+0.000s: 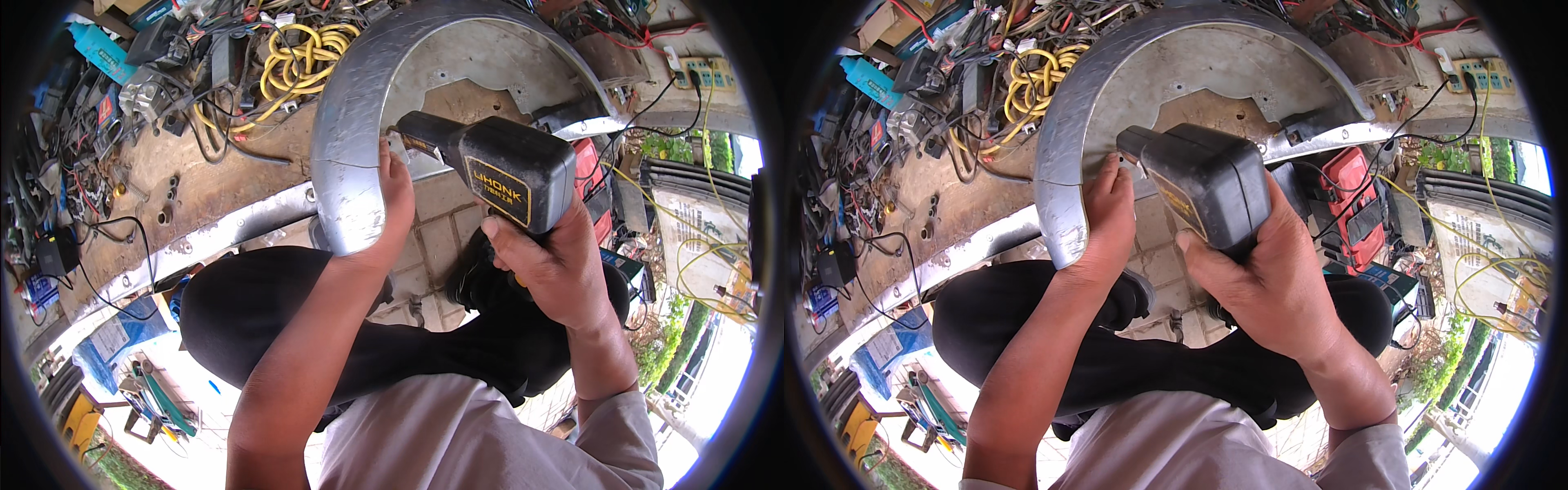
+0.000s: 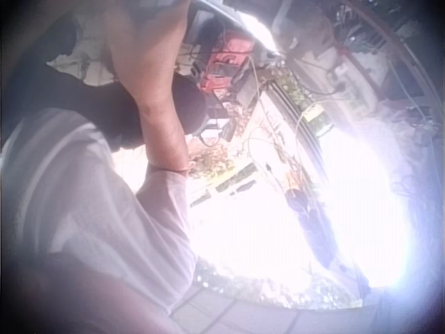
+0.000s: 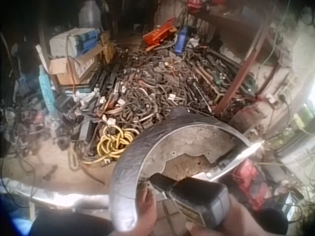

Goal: The person uses a rivet gun to attach rivets to a curved metal part. They repeatedly insert rivets, fire the tool, and adjust the part's position while seated on the ground.

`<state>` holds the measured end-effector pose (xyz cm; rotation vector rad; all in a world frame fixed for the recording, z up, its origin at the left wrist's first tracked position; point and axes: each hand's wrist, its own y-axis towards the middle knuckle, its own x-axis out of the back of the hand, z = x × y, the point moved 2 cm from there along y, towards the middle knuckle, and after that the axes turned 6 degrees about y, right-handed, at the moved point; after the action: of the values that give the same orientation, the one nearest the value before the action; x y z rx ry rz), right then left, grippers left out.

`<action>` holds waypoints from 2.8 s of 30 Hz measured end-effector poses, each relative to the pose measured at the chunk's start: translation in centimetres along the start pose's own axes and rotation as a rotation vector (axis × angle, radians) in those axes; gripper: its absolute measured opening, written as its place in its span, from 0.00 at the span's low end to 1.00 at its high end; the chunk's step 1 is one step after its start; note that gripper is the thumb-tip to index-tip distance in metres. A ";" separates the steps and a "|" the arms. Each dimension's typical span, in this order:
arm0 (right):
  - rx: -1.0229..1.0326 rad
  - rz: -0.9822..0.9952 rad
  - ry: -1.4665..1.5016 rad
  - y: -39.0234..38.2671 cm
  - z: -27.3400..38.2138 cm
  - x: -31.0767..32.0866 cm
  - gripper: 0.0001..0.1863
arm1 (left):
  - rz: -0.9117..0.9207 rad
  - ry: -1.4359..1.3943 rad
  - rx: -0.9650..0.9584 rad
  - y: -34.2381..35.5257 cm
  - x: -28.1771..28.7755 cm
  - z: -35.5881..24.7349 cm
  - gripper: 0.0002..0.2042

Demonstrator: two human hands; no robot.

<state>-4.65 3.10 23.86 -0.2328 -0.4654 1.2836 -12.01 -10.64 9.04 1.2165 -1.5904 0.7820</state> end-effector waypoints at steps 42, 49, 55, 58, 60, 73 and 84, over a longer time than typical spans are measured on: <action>-0.004 0.003 0.072 -1.0 -2.3 -0.3 0.25 | -0.066 0.240 -0.276 -0.3 -1.4 0.6 0.12; -0.025 -0.002 0.084 -1.3 -3.2 -0.3 0.25 | -0.076 0.172 -0.227 -0.2 -1.8 0.9 0.12; -0.021 -0.010 0.125 -1.4 -3.6 -0.4 0.26 | -0.095 0.099 -0.177 -0.2 -2.2 1.0 0.12; -0.010 -0.008 0.106 -1.4 -3.4 -0.4 0.26 | -0.088 0.038 -0.142 -0.1 -2.2 1.1 0.11; -0.012 -0.005 0.084 -1.3 -3.3 -0.3 0.26 | -0.096 0.066 -0.151 -0.1 -2.1 1.1 0.11; -0.004 0.003 0.081 -1.1 -3.1 -0.1 0.26 | -0.069 0.077 -0.142 -0.2 -2.1 1.0 0.13; 0.062 0.005 0.039 -1.2 -2.9 -0.3 0.26 | -0.035 0.107 -0.189 -0.2 -1.3 0.5 0.12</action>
<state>-2.38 2.79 21.72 -0.2067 -0.3919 1.2942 -11.95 -10.70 7.60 1.0471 -1.5150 0.6479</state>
